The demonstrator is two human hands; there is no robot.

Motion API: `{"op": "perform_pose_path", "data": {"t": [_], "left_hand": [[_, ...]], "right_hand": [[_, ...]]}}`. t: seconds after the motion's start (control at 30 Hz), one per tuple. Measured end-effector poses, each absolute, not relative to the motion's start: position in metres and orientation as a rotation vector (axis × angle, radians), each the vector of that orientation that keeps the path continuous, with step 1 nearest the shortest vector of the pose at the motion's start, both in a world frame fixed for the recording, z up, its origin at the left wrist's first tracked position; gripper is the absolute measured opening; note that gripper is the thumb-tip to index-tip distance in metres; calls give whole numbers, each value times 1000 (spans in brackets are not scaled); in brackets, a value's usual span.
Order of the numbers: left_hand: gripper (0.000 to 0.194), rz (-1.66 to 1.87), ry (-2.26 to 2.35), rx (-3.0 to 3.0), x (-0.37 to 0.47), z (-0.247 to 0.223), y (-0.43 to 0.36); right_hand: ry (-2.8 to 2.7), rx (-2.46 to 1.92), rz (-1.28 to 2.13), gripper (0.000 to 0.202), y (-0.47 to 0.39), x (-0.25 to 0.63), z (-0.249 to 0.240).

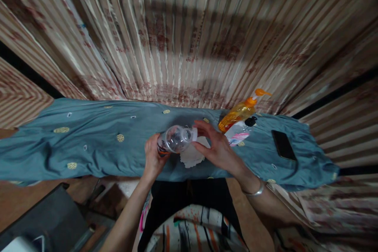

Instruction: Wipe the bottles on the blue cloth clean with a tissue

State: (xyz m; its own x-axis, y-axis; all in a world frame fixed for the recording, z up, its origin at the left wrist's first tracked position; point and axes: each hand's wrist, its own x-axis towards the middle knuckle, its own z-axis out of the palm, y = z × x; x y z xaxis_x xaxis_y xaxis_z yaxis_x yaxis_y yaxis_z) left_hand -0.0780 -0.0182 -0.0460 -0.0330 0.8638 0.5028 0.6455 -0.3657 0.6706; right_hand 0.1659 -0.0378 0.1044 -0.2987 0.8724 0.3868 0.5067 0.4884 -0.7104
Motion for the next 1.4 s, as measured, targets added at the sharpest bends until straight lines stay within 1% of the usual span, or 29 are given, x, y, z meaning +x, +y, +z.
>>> {"op": "perform_pose_path", "data": {"t": [0.13,0.43,0.6,0.67,0.8,0.83,0.93,1.07,1.1,1.17,1.23,1.33,1.4], "left_hand": [[59,1349,1629,2080,-73,-49,-18],[59,1327,1648,2154,-70,-47,-18],[60,1310,1666,2172,-67,-47,-20],[60,1306,1670,2178,-66,-47,-21],[60,1316,1664,2191,-65,-48,-22],[60,1319,1664,2193,-65,-48,-22],[60,1318,1673,2193,-65,-48,-22],[60,1305,1681,2182,-65,-48,-21],[60,1300,1681,2179,-64,-47,-21],[60,1288,1685,2172,-64,-47,-21],[60,1276,1692,2163,-63,-46,-21],[61,1263,1692,2154,-63,-45,-21],[61,1257,1685,2149,-63,-44,-22]], "right_hand": [[-2130,-1077,500,40,-39,178,119],[-2396,-1102,301,45,-39,187,123],[-2464,-1095,276,45,-39,189,128],[-2464,-1107,263,42,-39,189,130],[-2439,-1212,168,26,-38,184,123],[-2437,-1256,135,27,-38,182,120],[-2408,-1351,31,39,-39,179,115],[-2394,-1207,65,50,-42,184,121],[-2415,-1161,96,48,-43,185,124],[-2461,-1134,140,39,-42,187,126],[-2477,-1224,145,31,-41,186,125],[-2455,-1353,110,40,-39,186,121],[-2454,-1290,122,46,-39,187,120]]}}
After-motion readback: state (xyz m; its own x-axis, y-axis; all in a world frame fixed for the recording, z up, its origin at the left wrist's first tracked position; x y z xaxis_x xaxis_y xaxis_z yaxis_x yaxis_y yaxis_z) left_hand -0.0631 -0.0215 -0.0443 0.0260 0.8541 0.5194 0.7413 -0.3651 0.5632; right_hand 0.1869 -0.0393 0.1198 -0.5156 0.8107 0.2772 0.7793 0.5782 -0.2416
